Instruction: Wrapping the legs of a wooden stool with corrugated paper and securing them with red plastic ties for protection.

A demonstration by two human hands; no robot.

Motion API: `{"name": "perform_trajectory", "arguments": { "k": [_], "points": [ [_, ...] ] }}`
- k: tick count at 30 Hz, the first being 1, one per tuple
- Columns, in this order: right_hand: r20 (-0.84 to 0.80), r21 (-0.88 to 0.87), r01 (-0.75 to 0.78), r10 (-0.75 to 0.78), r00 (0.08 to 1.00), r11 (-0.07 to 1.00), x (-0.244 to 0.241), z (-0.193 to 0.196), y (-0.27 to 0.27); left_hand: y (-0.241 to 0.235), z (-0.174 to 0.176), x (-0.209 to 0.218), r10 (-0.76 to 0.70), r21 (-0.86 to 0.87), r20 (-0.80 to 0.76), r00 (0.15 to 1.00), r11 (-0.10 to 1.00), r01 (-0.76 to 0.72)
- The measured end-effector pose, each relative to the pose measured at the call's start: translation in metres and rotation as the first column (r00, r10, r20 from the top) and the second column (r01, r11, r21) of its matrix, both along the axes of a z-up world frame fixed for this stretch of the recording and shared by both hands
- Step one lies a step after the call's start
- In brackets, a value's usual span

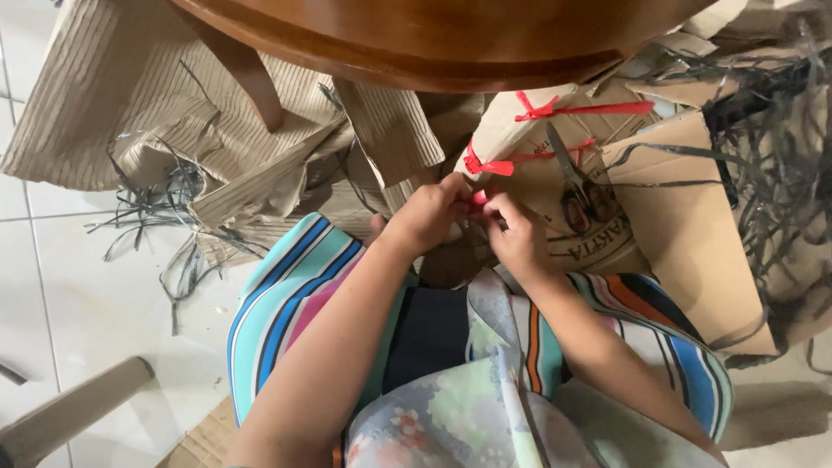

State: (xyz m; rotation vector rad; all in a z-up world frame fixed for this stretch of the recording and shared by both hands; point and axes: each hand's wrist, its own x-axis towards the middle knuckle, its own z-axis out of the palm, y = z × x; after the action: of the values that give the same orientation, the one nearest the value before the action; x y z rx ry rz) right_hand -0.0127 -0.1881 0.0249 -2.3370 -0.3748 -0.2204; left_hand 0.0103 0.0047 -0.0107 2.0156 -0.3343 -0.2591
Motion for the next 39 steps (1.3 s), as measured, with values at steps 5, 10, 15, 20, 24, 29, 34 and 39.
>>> {"name": "perform_trajectory", "arguments": {
  "k": [5,10,15,20,24,29,34,39],
  "points": [
    [0.152,-0.146,-0.111,0.133,0.979,0.983,0.000,-0.015,-0.002,-0.016,-0.058,0.012,0.158,0.210,0.208,0.965,0.957,-0.201],
    [0.116,-0.157,-0.249,0.268,0.956,0.956,0.002,0.013,0.012,-0.020,-0.046,0.010,0.127,0.418,0.471,0.873,0.839,-0.348],
    [0.023,-0.323,-0.253,0.275,0.961,0.912,0.002,-0.006,0.012,-0.020,-0.011,0.003,0.214,0.441,0.357,0.909,0.820,-0.366],
    [-0.194,-0.093,-0.181,0.160,0.968,0.979,0.004,0.023,0.028,-0.013,-0.026,0.005,0.401,0.302,0.104,0.910,0.859,-0.413],
    [-0.261,0.141,-0.098,0.133,0.956,0.985,0.006,-0.003,0.009,-0.007,-0.021,-0.009,-0.070,0.168,-0.250,0.966,0.979,0.115],
    [-0.272,0.113,-0.047,0.076,0.959,0.992,-0.003,0.010,0.017,-0.009,-0.036,0.007,0.009,0.194,-0.496,0.868,0.976,0.101],
    [-0.235,0.058,-0.034,0.047,0.971,0.998,0.002,0.014,0.018,0.017,0.013,0.007,0.169,0.478,-0.438,0.883,0.876,0.069],
    [-0.185,0.046,0.089,-0.079,0.980,0.995,0.024,0.001,-0.003,0.022,0.012,0.021,0.335,0.560,-0.356,0.872,0.824,-0.087]
  ]
}}
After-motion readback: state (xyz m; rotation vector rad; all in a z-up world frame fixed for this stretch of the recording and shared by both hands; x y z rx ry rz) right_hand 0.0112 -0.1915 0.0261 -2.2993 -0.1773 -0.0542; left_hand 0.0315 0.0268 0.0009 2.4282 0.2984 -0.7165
